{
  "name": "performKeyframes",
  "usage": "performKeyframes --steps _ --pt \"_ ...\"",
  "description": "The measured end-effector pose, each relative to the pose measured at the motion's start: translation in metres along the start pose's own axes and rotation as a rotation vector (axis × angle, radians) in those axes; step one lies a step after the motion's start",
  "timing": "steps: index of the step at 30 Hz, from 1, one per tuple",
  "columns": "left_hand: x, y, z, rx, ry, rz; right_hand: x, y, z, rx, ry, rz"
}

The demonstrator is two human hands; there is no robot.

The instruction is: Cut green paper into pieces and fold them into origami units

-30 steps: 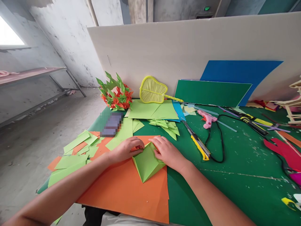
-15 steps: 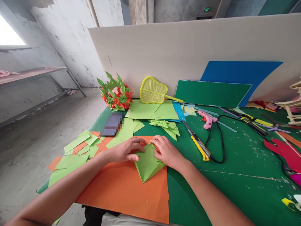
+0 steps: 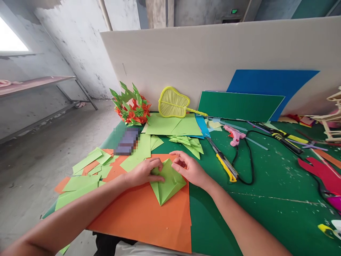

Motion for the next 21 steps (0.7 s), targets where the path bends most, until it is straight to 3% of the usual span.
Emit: performKeyframes --steps 3,5,8,12,17,21 --pt "0.004 0.001 0.001 0.133 -0.046 -0.149 0.0 -0.001 -0.003 -0.067 0.191 0.155" --pt "0.006 0.001 0.003 0.219 -0.07 -0.233 -0.001 -0.001 -0.006 -0.1 0.248 0.193" --pt "0.007 0.002 0.006 0.283 -0.086 -0.297 -0.006 0.0 -0.01 -0.147 0.25 0.183" --pt "0.007 0.002 0.007 0.244 -0.107 -0.344 -0.008 0.002 -0.012 -0.175 0.265 0.125" --pt "0.016 0.001 -0.001 0.079 -0.254 -0.281 0.0 0.003 -0.012 -0.209 0.291 -0.013" --pt "0.018 0.0 -0.003 0.187 -0.381 -0.222 0.005 0.003 -0.014 -0.231 0.31 -0.04"
Point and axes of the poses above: each hand's wrist, its own y-axis towards the middle knuckle, its own x-axis out of the back of the hand, z = x × y, the point moved 1 cm from there along y, towards the middle knuckle, and after that the axes turned 3 degrees about -y, right-handed, at the moved point
